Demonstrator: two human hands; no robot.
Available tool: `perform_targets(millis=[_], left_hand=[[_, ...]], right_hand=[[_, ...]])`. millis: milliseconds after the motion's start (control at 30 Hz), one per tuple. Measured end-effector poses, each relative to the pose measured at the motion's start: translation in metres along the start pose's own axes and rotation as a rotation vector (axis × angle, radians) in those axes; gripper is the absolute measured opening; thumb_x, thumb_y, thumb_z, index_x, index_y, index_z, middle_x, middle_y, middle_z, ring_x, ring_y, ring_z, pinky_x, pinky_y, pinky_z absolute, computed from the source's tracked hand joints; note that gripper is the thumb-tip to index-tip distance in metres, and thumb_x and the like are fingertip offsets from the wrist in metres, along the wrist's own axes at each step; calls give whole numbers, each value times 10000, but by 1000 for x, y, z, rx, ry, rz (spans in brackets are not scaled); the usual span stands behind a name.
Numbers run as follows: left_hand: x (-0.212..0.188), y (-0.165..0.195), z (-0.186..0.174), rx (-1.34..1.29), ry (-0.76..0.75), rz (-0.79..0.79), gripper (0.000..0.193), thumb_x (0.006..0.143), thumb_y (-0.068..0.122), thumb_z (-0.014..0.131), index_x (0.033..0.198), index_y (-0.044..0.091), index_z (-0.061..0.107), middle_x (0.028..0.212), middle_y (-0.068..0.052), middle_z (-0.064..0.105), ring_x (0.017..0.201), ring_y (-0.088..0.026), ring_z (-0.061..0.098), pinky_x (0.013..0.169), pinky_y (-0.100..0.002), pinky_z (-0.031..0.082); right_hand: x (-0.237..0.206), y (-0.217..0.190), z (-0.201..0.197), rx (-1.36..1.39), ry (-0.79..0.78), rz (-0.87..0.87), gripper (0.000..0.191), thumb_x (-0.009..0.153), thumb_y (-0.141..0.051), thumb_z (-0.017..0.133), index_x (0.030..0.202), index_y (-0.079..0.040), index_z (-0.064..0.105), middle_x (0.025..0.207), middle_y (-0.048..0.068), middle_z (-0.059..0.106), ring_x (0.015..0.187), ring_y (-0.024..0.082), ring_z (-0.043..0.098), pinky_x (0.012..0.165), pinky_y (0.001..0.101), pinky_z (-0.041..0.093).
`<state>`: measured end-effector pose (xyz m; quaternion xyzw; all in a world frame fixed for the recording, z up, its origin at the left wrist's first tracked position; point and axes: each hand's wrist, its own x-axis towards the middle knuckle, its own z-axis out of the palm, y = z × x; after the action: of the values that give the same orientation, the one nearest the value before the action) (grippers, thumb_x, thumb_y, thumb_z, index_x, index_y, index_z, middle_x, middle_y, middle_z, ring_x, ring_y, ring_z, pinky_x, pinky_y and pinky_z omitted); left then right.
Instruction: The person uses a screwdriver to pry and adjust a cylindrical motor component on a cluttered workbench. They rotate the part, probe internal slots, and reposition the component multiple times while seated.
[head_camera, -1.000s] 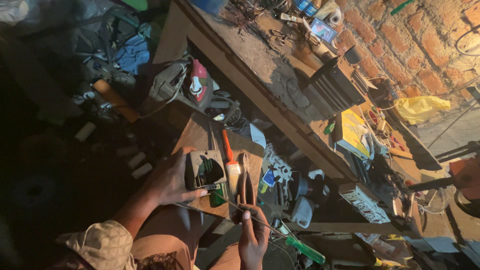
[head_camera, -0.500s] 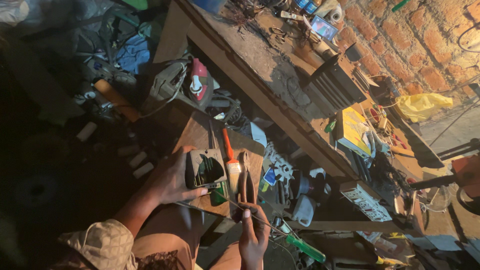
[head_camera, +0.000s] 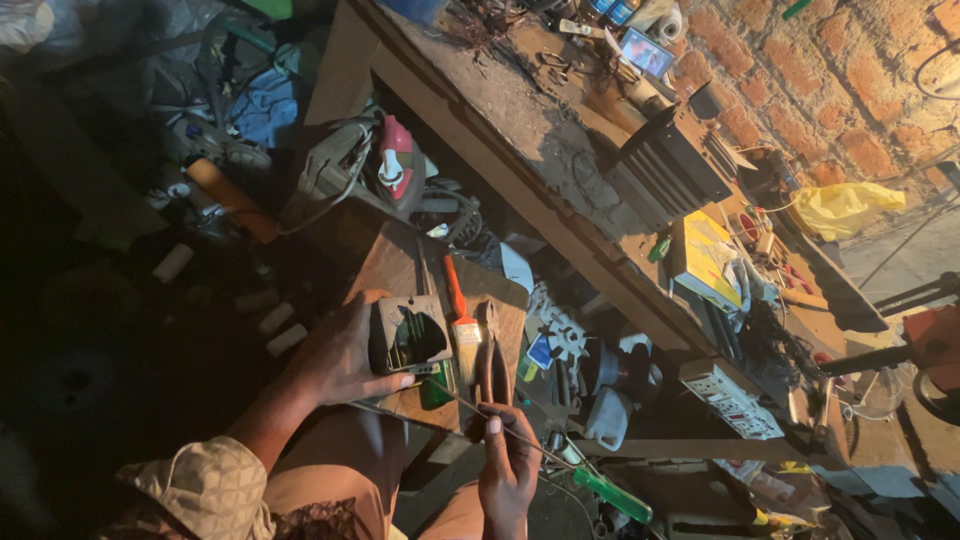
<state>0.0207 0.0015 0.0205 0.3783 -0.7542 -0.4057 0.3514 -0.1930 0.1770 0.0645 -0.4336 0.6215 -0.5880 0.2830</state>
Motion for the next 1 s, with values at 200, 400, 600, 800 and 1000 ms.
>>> perform_targets(millis=[200,400,600,800,1000], left_hand=[[0,-1,1,-8,-7,-22,1071,554,531,911,1359,83,366,1267,-238,592,1166,-429,612,963,-515,506],[0,-1,1,-11,25,34,1050,563,520,911,1354,84,374,1269,-229,600,1170,-425,614,967,-514,505],[1,0,0,4,7,12,1070,560,505,926,1360,81,355,1272,-234,588,1162,-428,602,955,-518,498],[0,1,-1,-14,2,11,1055,561,512,915,1353,74,372,1260,-233,605,1155,-431,621,963,-516,508],[0,3,-2,-20,26,37,1046,558,503,921,1341,69,380,1242,-239,609,1147,-433,617,945,-517,507]], right_hand=[[-1,-1,0,2,-9,-14,223,1004,-127,591,1045,62,701,790,119,692,739,168,609,688,326,474],[0,2,0,32,-14,-28,224,1010,-125,591,1041,69,697,795,118,691,746,168,612,693,320,477],[0,6,-2,-21,1,-15,232,1008,-136,586,1039,66,697,797,111,698,745,157,610,691,309,473],[0,6,-2,-12,9,-18,225,1008,-126,591,1038,71,696,807,106,687,749,144,596,687,303,460],[-1,1,1,-21,-7,-55,232,1019,-122,577,1017,76,697,795,108,687,737,138,588,676,302,462]])
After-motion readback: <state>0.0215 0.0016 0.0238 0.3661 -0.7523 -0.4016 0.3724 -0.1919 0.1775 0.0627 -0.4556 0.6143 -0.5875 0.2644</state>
